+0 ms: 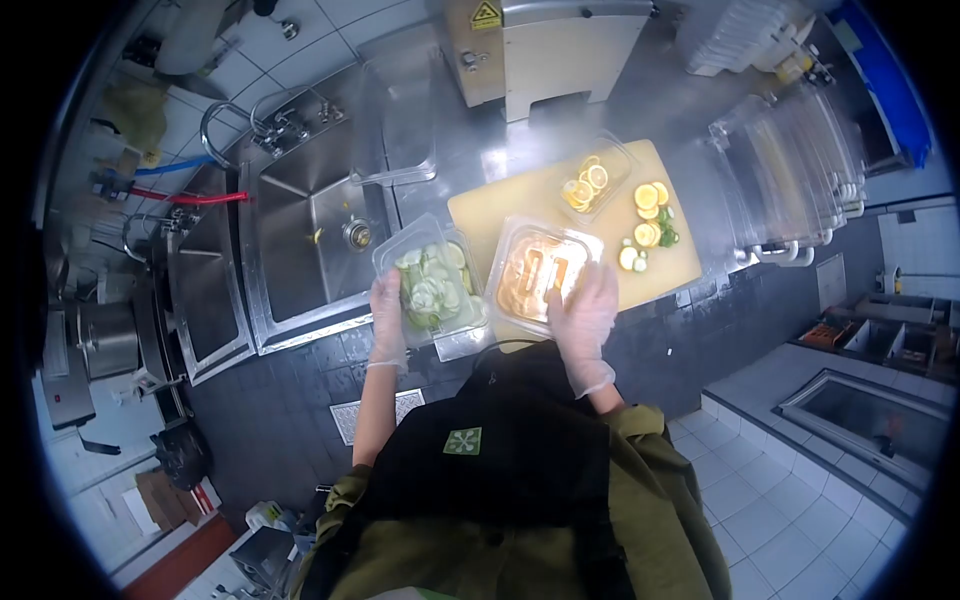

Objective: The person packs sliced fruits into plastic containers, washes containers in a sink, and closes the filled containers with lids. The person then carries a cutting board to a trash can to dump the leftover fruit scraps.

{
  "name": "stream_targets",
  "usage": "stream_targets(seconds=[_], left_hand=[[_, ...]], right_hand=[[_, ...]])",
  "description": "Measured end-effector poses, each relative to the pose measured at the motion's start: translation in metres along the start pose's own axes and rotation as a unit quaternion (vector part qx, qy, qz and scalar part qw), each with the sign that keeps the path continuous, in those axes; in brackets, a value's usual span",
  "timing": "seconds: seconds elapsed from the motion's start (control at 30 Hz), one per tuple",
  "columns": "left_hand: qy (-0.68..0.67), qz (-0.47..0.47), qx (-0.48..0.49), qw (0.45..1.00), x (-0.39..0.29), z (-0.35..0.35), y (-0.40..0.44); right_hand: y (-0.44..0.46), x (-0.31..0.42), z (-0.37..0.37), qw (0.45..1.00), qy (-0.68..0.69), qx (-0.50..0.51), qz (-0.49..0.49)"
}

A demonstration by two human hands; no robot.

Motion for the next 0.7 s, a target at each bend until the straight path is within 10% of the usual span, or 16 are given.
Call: stream_targets(seconds=[0.1, 0.33, 0.43, 0.7], left_hand=[[-0.003, -0.013, -0.016, 1.000, -0.028, 0.017, -0.003], [0.013, -0.006, 0.041, 0.999, -0.043, 0.023, 0.006], [0.238, -0.046, 0.059, 0.968, -0.058, 0.014, 0.010], [0.399, 0.238, 0.012, 0.885, -0.061, 0.015, 0.015]], right_hand=[[-0.020, -0.060, 0.039, 0.874, 0.283, 0.189, 0.348], [-0.001, -0.072, 0.024, 0.891, 0.239, 0.183, 0.339], [0.008, -0.089, 0.024, 0.886, 0.258, 0.182, 0.339], [0.009, -0.094, 0.021, 0.886, 0.258, 0.175, 0.344]])
Point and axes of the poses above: each hand's wrist, its own y-axis towards the middle knuckle, its own z-axis out of the palm, x = y × z, the point moved 5 cm from there along y, towards the middle knuckle, and after that the axes turned 12 degrees about z, right-handed, at the moved point
